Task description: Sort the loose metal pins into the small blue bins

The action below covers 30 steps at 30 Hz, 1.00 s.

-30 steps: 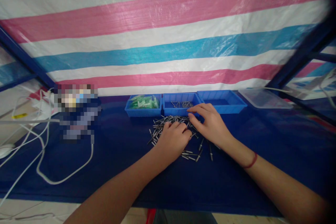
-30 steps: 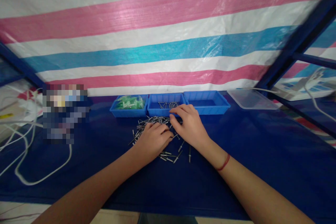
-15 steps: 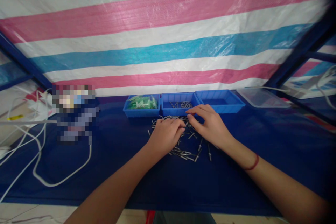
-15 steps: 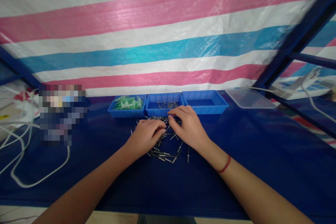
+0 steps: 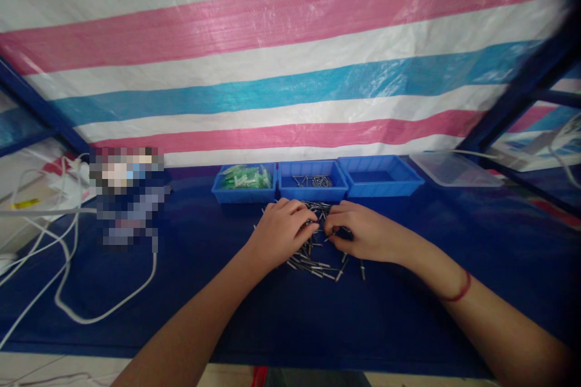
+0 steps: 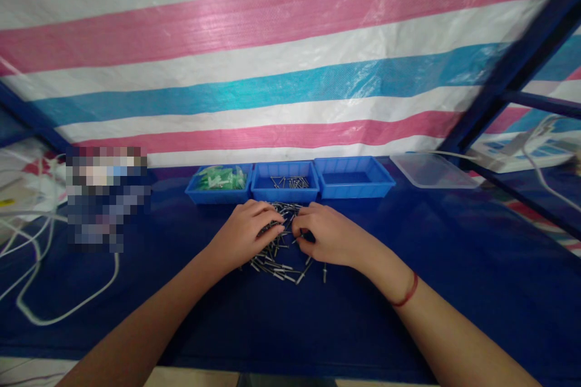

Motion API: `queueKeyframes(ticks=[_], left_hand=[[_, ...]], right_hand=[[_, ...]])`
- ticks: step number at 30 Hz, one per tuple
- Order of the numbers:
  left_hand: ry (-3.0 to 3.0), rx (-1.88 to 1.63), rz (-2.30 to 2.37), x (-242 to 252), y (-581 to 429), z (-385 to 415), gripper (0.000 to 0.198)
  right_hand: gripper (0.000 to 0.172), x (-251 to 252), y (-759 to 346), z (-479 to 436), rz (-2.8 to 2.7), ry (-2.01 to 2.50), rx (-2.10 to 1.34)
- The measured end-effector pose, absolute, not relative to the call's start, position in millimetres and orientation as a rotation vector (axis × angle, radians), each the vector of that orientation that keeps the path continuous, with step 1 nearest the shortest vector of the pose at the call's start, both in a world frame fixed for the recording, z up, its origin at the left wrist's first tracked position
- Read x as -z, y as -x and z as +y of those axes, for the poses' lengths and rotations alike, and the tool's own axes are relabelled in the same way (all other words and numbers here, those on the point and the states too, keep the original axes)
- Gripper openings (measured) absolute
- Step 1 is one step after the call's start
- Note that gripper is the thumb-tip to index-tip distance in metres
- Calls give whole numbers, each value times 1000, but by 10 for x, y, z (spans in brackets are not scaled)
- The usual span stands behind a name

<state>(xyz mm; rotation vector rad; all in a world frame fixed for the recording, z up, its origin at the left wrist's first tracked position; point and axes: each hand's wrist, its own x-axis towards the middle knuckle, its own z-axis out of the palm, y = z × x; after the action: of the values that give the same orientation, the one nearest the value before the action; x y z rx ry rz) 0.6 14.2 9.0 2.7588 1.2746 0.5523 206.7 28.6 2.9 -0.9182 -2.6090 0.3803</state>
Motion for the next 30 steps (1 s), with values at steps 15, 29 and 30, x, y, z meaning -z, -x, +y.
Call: queueKeyframes(ticks=[15, 29, 30], left_hand=[[-2426, -790, 1206, -58, -37, 163, 25], [-2147, -830, 1123, -82, -49, 134, 25], [-2139, -833, 1128, -82, -52, 133, 24]], right_hand=[[13, -25, -1942, 235, -2121, 981, -692], [18, 31, -1811, 188, -1793, 869, -1026], [18, 33, -1809, 186, -1784, 874, -1024]])
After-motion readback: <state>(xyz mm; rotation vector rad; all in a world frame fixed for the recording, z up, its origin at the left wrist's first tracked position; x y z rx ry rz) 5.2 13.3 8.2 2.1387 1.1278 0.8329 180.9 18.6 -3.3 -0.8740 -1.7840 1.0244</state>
